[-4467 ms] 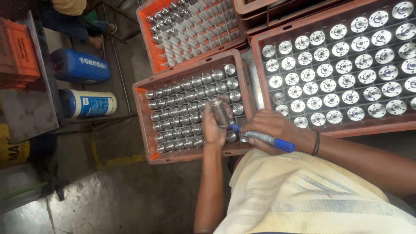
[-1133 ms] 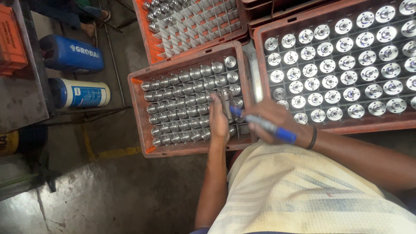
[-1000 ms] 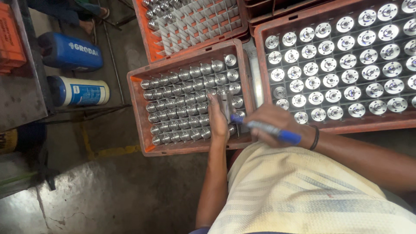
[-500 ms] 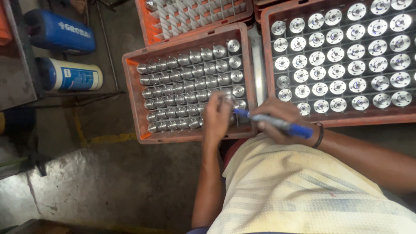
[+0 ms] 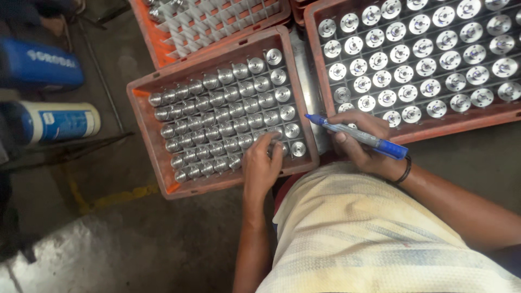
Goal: The person picks machined metal parts one at a time from a tray, marks each part with a blue marker, and places the marked part into another tray. They repeat this marking and sorting cycle continuously across the trays of parts.
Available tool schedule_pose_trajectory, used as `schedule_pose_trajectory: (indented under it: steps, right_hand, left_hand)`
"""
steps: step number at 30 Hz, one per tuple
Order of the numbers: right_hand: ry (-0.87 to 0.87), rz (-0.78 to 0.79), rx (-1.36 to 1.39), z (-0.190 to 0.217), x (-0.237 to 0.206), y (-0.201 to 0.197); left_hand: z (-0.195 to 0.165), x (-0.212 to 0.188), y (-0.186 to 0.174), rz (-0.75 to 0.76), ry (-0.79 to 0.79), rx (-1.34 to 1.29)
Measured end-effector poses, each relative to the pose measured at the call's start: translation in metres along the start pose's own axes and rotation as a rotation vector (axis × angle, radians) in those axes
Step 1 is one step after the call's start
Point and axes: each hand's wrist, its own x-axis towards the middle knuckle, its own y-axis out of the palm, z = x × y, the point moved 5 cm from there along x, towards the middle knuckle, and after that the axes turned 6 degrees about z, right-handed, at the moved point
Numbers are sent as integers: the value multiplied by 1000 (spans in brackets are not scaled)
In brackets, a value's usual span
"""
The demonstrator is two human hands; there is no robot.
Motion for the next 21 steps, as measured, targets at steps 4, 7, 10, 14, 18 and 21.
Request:
schedule_pose_trajectory:
  steps: [4, 7, 10, 14, 18, 21]
  right_hand:
    - [117, -85, 47, -1, -18, 0]
    - [113, -164, -9, 0, -38, -5]
    - [154, -233, -67, -6, -55, -18]
    - [145, -282, 37, -22, -61, -43]
    - [108, -245, -19, -40, -58, -81]
    - [46, -174, -61, -49, -62, -110]
  left_hand:
    - [-5, 6, 10, 81, 11, -22]
    - [-9, 10, 16, 110, 51, -7]
    - [-17, 10, 16, 81, 103, 16]
    - [-35, 10, 22, 47, 131, 26]
    - [-61, 13, 46, -51, 137, 29]
    - [-80, 18, 73, -160, 146, 41]
